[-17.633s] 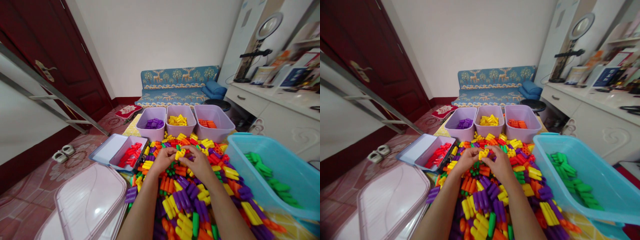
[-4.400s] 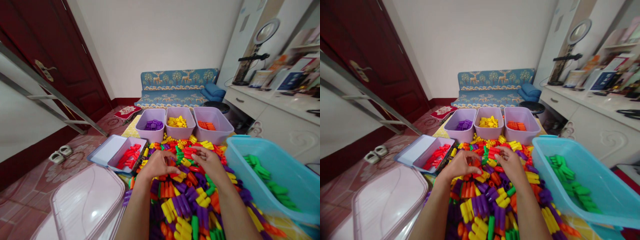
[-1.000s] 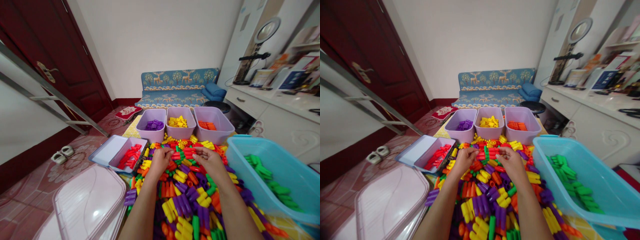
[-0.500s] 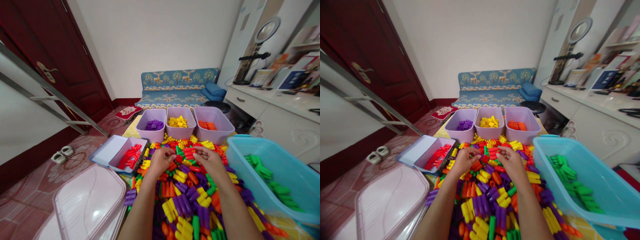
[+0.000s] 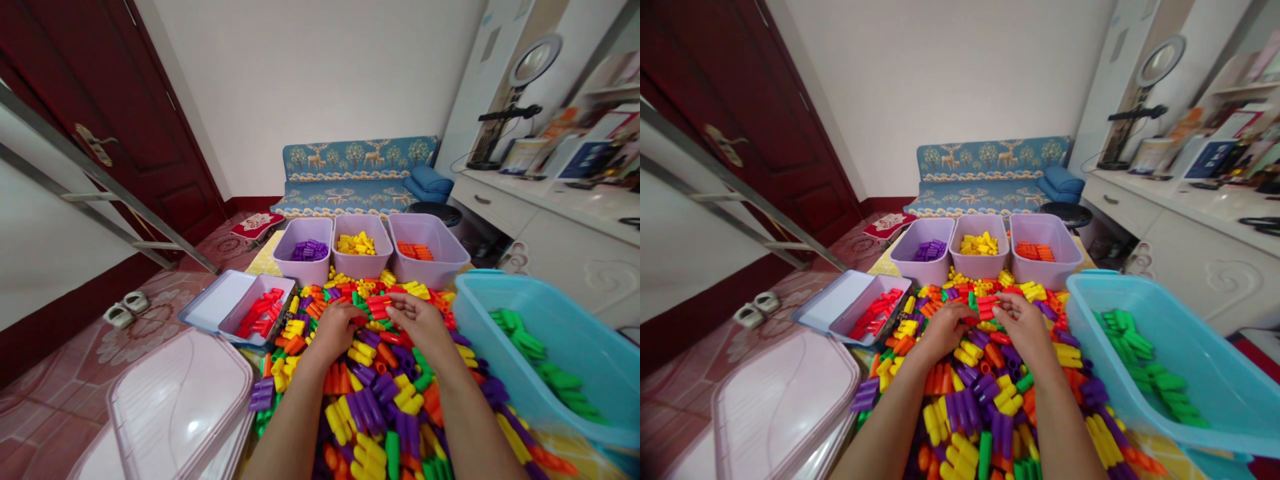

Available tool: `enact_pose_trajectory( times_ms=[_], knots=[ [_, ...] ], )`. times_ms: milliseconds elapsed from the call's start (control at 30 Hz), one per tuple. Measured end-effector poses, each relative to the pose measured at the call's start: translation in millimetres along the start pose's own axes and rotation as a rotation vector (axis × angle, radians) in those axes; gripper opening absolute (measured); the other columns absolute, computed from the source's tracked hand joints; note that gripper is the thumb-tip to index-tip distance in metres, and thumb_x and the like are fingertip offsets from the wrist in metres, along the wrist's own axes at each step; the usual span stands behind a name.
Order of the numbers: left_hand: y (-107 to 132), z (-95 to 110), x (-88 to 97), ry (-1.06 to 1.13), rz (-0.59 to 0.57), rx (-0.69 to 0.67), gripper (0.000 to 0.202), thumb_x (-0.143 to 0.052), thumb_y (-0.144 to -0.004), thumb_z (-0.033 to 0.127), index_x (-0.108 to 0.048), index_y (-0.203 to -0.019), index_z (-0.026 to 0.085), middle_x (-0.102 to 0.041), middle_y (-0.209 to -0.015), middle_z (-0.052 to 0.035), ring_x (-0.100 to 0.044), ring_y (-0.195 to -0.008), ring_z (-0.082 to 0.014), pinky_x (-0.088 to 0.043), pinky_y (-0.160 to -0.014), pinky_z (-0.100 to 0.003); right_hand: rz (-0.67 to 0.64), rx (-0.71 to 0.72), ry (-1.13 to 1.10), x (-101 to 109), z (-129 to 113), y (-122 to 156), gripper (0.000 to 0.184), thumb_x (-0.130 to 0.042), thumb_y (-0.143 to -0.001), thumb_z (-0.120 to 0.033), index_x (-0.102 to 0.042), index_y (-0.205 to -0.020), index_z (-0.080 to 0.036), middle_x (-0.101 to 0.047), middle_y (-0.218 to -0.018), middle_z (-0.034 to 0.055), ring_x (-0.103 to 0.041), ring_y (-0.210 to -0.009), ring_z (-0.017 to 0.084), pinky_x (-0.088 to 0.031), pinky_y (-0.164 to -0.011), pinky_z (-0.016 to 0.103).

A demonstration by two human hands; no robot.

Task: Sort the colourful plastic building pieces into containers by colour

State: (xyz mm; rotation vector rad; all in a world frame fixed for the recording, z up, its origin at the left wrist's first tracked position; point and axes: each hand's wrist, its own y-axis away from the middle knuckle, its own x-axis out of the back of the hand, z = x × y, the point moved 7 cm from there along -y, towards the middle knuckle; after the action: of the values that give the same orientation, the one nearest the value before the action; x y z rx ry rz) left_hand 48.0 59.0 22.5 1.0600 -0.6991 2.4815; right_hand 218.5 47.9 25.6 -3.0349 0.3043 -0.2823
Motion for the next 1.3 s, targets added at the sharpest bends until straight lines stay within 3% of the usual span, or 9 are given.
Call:
enact_pose_trajectory(
  times_ms=[100,233,400,733,1000,1300],
  knots=[
    [-1.2,-11.3,6.2,0.118,0.103,0.114,0.029,-0.056,-0.077,0.012,-0.070,-0.101,0.020,-0.071,-0.096,-0.0066,-0.062,-0.092,-0.0219,-0.047,-0.087,-0.035,0.005,0.007,0.001,0.7,-3.1,1.0,0.039,-0.071,-0.062,-0.036,-0.067,-0.094,-0.016,-0.069,-0.082,0.0068,-0.065,-0.079,0.021,-0.055,-0.071,0.035],
    [-1.7,-30.4,12.5,0.503,0.266,0.241,0.033,-0.054,-0.083,0.025,-0.063,-0.112,0.014,-0.069,-0.096,-0.0086,-0.063,-0.080,-0.0179,-0.050,-0.074,-0.029,-0.033,-0.013,-0.012,-0.1,-7.4,4.0,0.037,-0.071,-0.063,-0.037,-0.067,-0.094,-0.016,-0.068,-0.079,0.0057,-0.065,-0.074,0.020,-0.055,-0.066,0.033],
    [-2.4,-40.2,11.7,0.852,0.303,0.341,0.049,-0.055,-0.082,0.042,-0.059,-0.117,0.007,-0.066,-0.079,-0.0067,-0.057,-0.063,-0.0123,-0.049,-0.062,-0.024,-0.212,-0.046,0.050,-4.7,-6.1,9.3,0.036,-0.068,-0.068,-0.036,-0.068,-0.097,-0.015,-0.066,-0.073,0.0026,-0.063,-0.065,0.016,-0.052,-0.059,0.028],
    [3.6,-39.8,21.5,0.925,0.354,0.427,0.055,-0.060,-0.075,0.053,-0.066,-0.110,0.010,-0.061,-0.066,-0.0021,-0.053,-0.058,-0.0099,-0.046,-0.059,-0.021,-0.227,-0.063,-0.021,-10.1,-9.1,11.9,0.036,-0.072,-0.064,-0.037,-0.068,-0.093,-0.015,-0.064,-0.070,0.0011,-0.062,-0.064,0.014,-0.054,-0.057,0.027],
    [7.1,-47.8,25.9,0.976,0.402,0.492,0.053,-0.066,-0.073,0.047,-0.064,-0.111,0.012,-0.068,-0.076,-0.0052,-0.057,-0.061,-0.0100,-0.048,-0.059,-0.021,-0.207,-0.040,-0.018,-12.6,-10.2,11.7,0.032,-0.072,-0.063,-0.036,-0.069,-0.088,-0.016,-0.063,-0.069,0.0005,-0.062,-0.063,0.013,-0.055,-0.055,0.026],
    [7.1,-52.2,23.7,1.009,0.393,0.502,0.052,-0.072,-0.069,0.042,-0.062,-0.111,0.012,-0.067,-0.069,-0.0024,-0.062,-0.059,-0.0107,-0.051,-0.062,-0.022,-0.171,-0.045,-0.030,-10.9,-11.2,11.5,0.031,-0.071,-0.065,-0.034,-0.069,-0.090,-0.016,-0.065,-0.076,0.0022,-0.064,-0.068,0.015,-0.057,-0.061,0.028]
  ],
)
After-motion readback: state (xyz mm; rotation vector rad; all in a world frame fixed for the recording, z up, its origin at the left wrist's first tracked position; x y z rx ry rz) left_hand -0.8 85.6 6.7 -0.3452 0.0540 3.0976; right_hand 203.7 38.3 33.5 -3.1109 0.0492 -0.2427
